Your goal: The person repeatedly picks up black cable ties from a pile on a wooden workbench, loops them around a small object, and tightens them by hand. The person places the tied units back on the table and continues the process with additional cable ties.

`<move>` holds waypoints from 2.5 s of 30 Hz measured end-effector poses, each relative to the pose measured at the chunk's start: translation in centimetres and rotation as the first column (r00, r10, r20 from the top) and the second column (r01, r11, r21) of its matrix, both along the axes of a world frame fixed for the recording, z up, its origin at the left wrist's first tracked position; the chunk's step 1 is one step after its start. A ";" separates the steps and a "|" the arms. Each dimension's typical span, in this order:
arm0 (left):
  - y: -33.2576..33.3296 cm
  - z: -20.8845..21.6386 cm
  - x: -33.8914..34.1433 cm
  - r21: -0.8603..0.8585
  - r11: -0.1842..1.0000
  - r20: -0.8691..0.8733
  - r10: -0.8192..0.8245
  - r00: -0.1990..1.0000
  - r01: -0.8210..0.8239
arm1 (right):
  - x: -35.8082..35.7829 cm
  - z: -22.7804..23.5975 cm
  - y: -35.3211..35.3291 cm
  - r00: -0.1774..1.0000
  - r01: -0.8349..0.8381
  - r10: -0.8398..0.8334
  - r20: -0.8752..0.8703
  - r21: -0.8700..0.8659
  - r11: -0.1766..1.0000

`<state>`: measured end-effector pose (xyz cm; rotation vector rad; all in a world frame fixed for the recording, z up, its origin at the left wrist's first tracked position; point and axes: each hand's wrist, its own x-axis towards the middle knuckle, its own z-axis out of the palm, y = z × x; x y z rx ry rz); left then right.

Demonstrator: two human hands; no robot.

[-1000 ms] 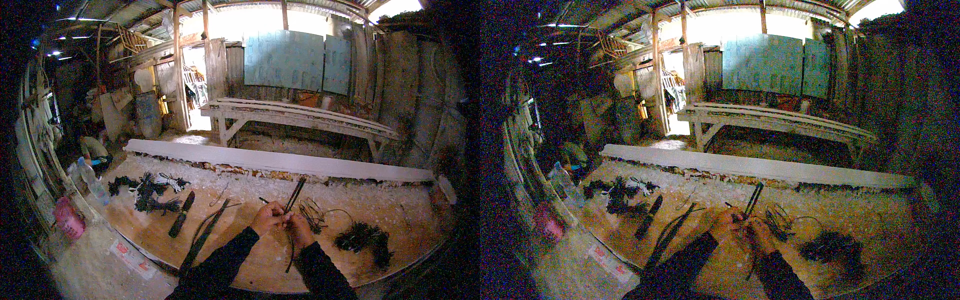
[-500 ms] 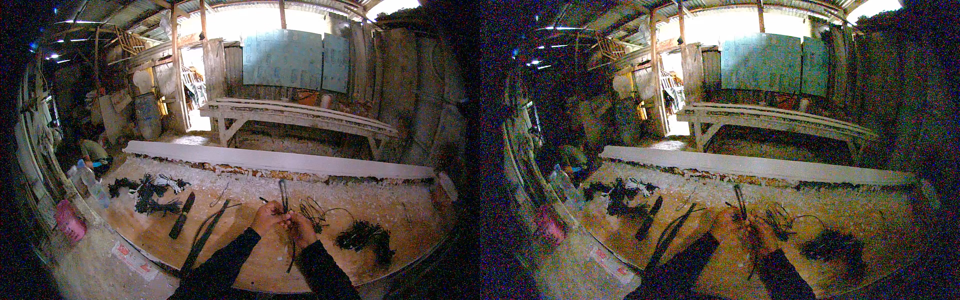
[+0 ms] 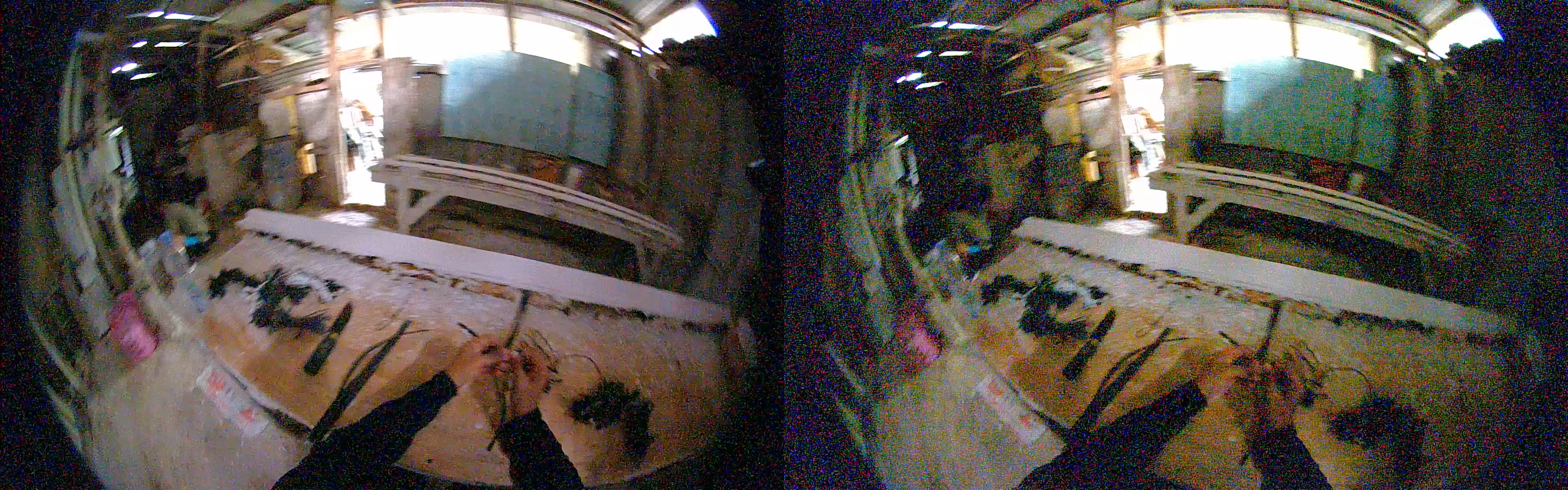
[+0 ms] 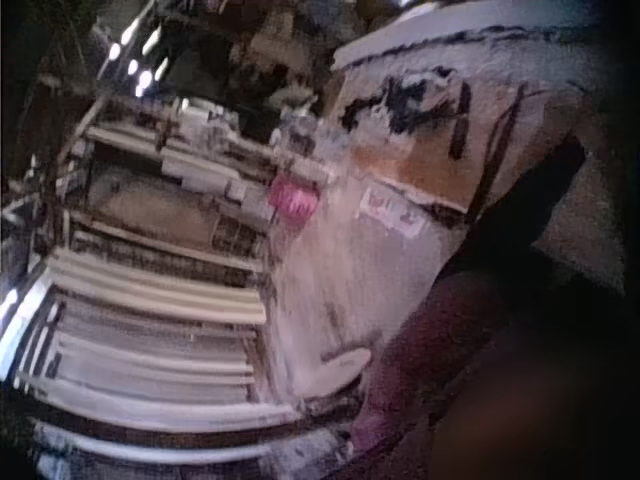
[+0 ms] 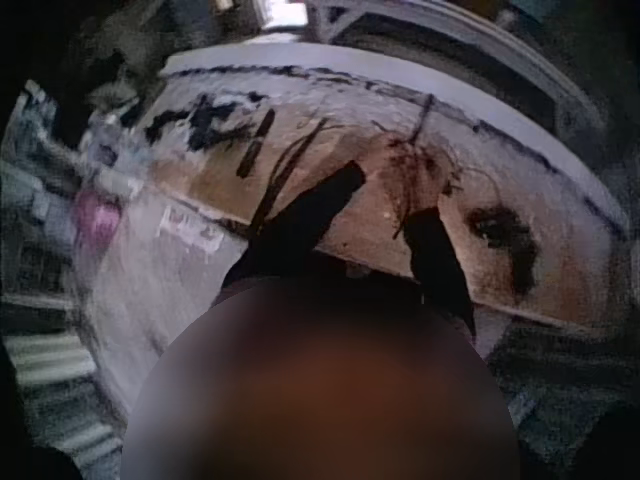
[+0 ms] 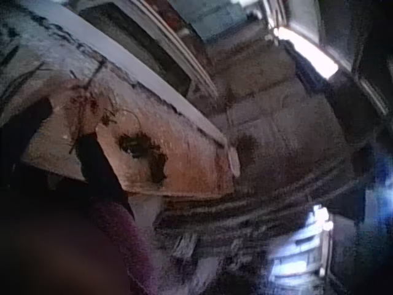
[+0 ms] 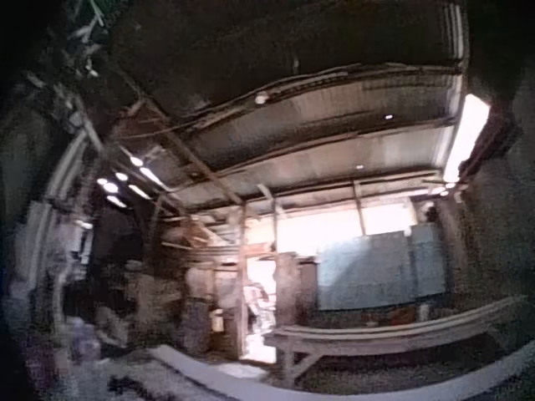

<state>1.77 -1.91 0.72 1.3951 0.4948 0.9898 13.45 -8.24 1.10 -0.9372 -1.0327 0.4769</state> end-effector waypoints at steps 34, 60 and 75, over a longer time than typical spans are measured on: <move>4.9 -3.5 4.0 0.240 0.969 0.245 -0.112 0.963 0.052 | -1.4 5.0 -1.5 0.943 -0.315 0.282 -0.178 -0.202 0.927; 3.6 -3.0 2.9 0.235 0.971 0.244 -0.016 0.970 -0.043 | -0.8 4.2 -2.6 0.925 -0.378 0.353 -0.143 -0.232 0.896; 1.7 -1.5 1.8 0.264 0.944 0.107 0.173 0.979 -0.196 | -1.8 5.4 -3.5 0.954 -0.299 0.278 -0.114 -0.247 0.922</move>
